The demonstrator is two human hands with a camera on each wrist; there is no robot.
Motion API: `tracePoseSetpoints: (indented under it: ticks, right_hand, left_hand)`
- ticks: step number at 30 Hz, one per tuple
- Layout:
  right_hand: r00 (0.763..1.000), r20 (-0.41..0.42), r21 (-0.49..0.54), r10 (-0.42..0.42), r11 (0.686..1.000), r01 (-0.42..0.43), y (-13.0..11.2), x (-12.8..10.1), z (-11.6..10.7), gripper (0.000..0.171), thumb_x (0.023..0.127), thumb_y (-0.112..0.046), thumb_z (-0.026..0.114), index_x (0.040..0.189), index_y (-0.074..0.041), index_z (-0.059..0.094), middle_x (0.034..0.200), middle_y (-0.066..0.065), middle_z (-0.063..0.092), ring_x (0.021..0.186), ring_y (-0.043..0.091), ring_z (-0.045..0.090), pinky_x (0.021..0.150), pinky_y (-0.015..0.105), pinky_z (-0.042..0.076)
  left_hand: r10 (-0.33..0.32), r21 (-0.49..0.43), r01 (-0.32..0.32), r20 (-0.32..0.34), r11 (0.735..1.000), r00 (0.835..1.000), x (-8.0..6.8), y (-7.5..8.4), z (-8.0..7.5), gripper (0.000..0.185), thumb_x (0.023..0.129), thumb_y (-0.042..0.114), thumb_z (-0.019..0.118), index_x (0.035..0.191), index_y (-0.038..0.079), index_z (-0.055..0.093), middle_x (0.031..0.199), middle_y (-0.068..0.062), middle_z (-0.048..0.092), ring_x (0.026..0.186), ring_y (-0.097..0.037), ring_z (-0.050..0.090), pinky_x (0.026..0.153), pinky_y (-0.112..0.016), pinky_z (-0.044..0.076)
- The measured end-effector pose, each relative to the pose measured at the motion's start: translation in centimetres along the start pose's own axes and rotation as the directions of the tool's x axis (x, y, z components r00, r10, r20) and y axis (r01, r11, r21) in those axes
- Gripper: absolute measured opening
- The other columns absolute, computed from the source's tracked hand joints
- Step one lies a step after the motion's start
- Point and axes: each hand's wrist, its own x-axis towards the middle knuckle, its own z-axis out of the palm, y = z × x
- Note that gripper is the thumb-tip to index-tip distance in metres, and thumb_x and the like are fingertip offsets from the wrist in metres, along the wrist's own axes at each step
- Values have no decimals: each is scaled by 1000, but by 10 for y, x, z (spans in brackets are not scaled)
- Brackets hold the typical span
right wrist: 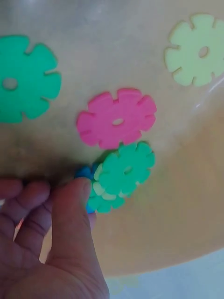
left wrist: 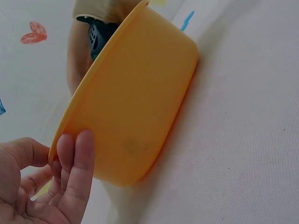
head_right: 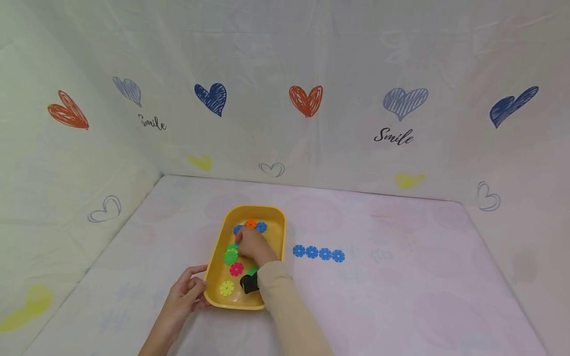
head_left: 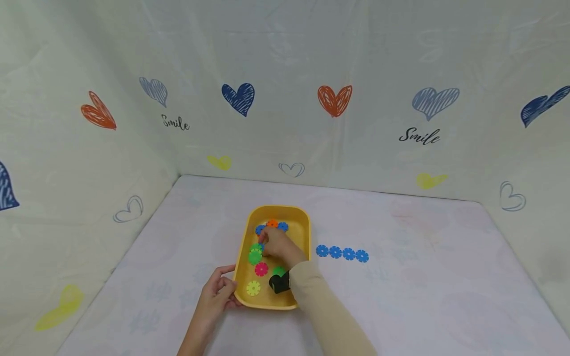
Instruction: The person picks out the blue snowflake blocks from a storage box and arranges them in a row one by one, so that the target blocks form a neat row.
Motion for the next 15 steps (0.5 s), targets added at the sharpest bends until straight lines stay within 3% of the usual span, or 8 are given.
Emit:
tracePoseSetpoints:
  ticks: [8,15]
  right_hand:
    - [999,37,-117,20,993,-16,-10,-9,-2,16,79,2,58,93,-1,65,90,7,60,71,18,48,64,26,45]
    - [999,51,-74,-15,997,19,-18,-25,-13,12,81,-2,58,91,-4,65,87,4,60,73,16,49,67,25,46]
  left_hand:
    - [1,3,-1,-4,1000,1000,0,0,0,41,89,6,49,129,7,41,73,-4,50,58,-17,58,57,-28,54]
    - [-11,24,11,-13,1000,1000,0,2,0,42,89,6,49,129,7,41,73,-3,49,58,-17,57,55,-27,53]
